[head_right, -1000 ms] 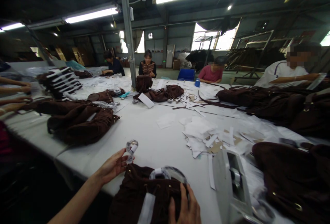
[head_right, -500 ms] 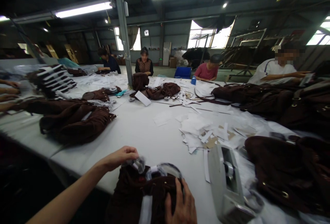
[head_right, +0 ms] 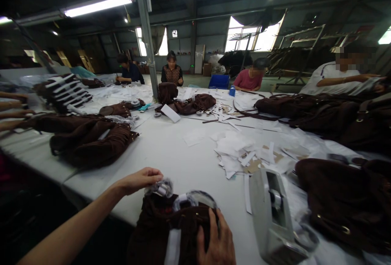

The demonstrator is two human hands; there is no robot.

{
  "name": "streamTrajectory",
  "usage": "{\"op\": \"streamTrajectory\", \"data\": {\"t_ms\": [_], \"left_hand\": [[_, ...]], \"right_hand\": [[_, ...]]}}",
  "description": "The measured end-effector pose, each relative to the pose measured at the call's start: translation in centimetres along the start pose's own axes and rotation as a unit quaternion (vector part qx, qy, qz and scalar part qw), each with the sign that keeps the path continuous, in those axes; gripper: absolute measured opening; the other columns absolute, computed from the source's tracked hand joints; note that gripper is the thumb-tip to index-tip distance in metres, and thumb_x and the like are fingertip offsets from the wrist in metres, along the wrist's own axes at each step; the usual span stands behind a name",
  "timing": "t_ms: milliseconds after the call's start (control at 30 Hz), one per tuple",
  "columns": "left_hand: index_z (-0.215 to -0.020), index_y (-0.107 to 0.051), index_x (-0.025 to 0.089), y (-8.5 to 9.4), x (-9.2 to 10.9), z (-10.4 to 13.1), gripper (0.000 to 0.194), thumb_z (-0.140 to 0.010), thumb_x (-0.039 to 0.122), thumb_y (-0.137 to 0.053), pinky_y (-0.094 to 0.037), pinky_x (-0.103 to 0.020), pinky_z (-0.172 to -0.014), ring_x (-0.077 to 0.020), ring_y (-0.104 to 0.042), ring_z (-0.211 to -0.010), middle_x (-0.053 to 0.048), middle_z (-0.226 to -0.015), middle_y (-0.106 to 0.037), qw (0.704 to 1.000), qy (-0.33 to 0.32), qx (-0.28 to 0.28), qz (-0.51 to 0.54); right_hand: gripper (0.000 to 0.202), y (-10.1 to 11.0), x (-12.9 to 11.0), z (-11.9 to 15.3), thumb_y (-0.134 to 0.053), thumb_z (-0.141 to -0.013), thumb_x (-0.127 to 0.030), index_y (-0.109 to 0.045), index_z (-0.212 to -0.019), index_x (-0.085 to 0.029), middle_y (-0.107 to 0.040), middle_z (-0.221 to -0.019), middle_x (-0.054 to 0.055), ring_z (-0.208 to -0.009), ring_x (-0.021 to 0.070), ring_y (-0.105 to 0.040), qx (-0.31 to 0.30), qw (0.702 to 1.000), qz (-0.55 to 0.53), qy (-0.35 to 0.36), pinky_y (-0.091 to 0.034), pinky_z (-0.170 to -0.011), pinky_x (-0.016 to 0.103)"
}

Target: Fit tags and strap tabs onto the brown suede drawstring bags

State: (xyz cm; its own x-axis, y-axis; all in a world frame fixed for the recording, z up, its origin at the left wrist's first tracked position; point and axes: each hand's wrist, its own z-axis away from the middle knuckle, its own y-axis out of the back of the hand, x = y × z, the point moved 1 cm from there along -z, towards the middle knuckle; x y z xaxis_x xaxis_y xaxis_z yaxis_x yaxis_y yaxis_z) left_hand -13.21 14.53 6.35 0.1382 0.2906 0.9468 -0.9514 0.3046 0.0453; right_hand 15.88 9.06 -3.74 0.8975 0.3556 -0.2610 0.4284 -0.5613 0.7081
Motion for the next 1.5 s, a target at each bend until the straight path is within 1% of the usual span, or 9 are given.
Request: {"op": "streamTrajectory", "data": {"t_ms": [100,200,400,567,733,900,1033,1267,1500], "left_hand": [[-0.078,-0.058,0.014,0.5,-0.3,0.5,0.036,-0.078,0.050,-0.060,-0.026,-0.021,-0.052,-0.0074,-0.036,-0.054,0.005,-0.062,-0.046,1.000,0.006,0.003,0.030],[-0.092,-0.057,0.015,0.9,-0.6,1.0,0.037,-0.077,0.048,-0.063,-0.033,-0.021,-0.056,-0.0096,-0.048,-0.061,0.000,-0.073,-0.057,0.998,0.016,-0.002,0.054],[-0.117,-0.051,0.019,1.7,-2.0,1.9,0.058,-0.066,0.024,-0.076,-0.040,-0.025,-0.072,-0.0175,-0.059,-0.090,-0.006,-0.097,-0.065,0.995,0.011,-0.021,0.098],[-0.113,-0.058,0.015,2.1,-2.7,2.2,0.049,-0.066,0.017,-0.074,-0.039,-0.026,-0.080,-0.0177,-0.059,-0.092,-0.008,-0.099,-0.066,0.990,-0.027,-0.038,0.131],[-0.109,-0.062,0.015,2.1,-3.0,2.6,0.042,-0.069,0.019,-0.072,-0.039,-0.028,-0.083,-0.0190,-0.058,-0.096,-0.010,-0.105,-0.066,0.991,-0.022,-0.040,0.127],[-0.108,-0.063,0.014,1.8,-3.5,2.5,0.048,-0.064,0.024,-0.078,-0.041,-0.028,-0.077,-0.0190,-0.059,-0.086,-0.008,-0.093,-0.067,0.991,-0.038,0.022,0.127],[-0.100,-0.066,0.013,1.1,-3.8,2.5,0.040,-0.064,0.023,-0.078,-0.039,-0.023,-0.068,-0.0146,-0.056,-0.074,-0.004,-0.082,-0.065,0.990,-0.047,0.038,0.130],[-0.101,-0.066,0.012,-0.2,-4.0,3.5,0.034,-0.075,0.033,-0.070,-0.037,-0.020,-0.066,-0.0114,-0.055,-0.073,-0.008,-0.089,-0.067,0.978,-0.033,0.051,0.198],[-0.085,-0.067,0.011,-1.0,-5.9,2.4,0.029,-0.067,0.031,-0.077,-0.036,-0.019,-0.053,-0.0086,-0.053,-0.055,-0.003,-0.067,-0.065,0.955,-0.027,0.142,0.258]], "right_hand": [[0.049,0.0,0.0,0.0,-0.034,-0.092,-0.047,-0.042,-0.131,-0.019,-0.052,-0.125,0.013,-0.103,0.0278,-0.055,-0.001,1.000,-0.001,-0.001,-0.048,-0.086,0.043],[0.049,0.1,0.0,-0.1,-0.034,-0.092,-0.047,-0.042,-0.131,-0.018,-0.052,-0.125,0.014,-0.103,0.0280,-0.055,0.002,1.000,-0.002,0.000,-0.048,-0.085,0.042],[0.049,0.3,-0.3,-0.3,-0.034,-0.092,-0.047,-0.042,-0.132,-0.019,-0.053,-0.124,0.013,-0.102,0.0281,-0.056,0.005,1.000,-0.001,-0.001,-0.049,-0.084,0.043],[0.048,0.1,-0.2,-0.3,-0.034,-0.092,-0.045,-0.041,-0.132,-0.019,-0.053,-0.124,0.013,-0.101,0.0278,-0.057,0.009,1.000,0.004,0.001,-0.049,-0.083,0.043],[0.049,-0.1,0.0,-0.2,-0.033,-0.092,-0.046,-0.040,-0.133,-0.019,-0.053,-0.124,0.013,-0.102,0.0283,-0.056,0.005,1.000,0.012,0.004,-0.049,-0.084,0.043],[0.050,-0.1,0.1,-0.3,-0.033,-0.092,-0.046,-0.039,-0.134,-0.019,-0.053,-0.123,0.013,-0.100,0.0276,-0.057,0.011,1.000,0.013,0.021,-0.050,-0.082,0.042],[0.050,-0.1,0.2,-0.2,-0.034,-0.092,-0.046,-0.038,-0.135,-0.020,-0.053,-0.125,0.013,-0.101,0.0276,-0.057,0.002,1.000,0.010,0.022,-0.049,-0.083,0.042],[0.051,-0.2,0.1,0.0,-0.035,-0.092,-0.045,-0.036,-0.137,-0.021,-0.052,-0.126,0.012,-0.104,0.0281,-0.056,-0.003,1.000,-0.001,0.008,-0.049,-0.085,0.043],[0.051,-0.3,0.0,0.0,-0.035,-0.091,-0.046,-0.039,-0.134,-0.020,-0.052,-0.126,0.013,-0.104,0.0285,-0.055,-0.007,1.000,-0.006,0.011,-0.047,-0.086,0.043]]}}
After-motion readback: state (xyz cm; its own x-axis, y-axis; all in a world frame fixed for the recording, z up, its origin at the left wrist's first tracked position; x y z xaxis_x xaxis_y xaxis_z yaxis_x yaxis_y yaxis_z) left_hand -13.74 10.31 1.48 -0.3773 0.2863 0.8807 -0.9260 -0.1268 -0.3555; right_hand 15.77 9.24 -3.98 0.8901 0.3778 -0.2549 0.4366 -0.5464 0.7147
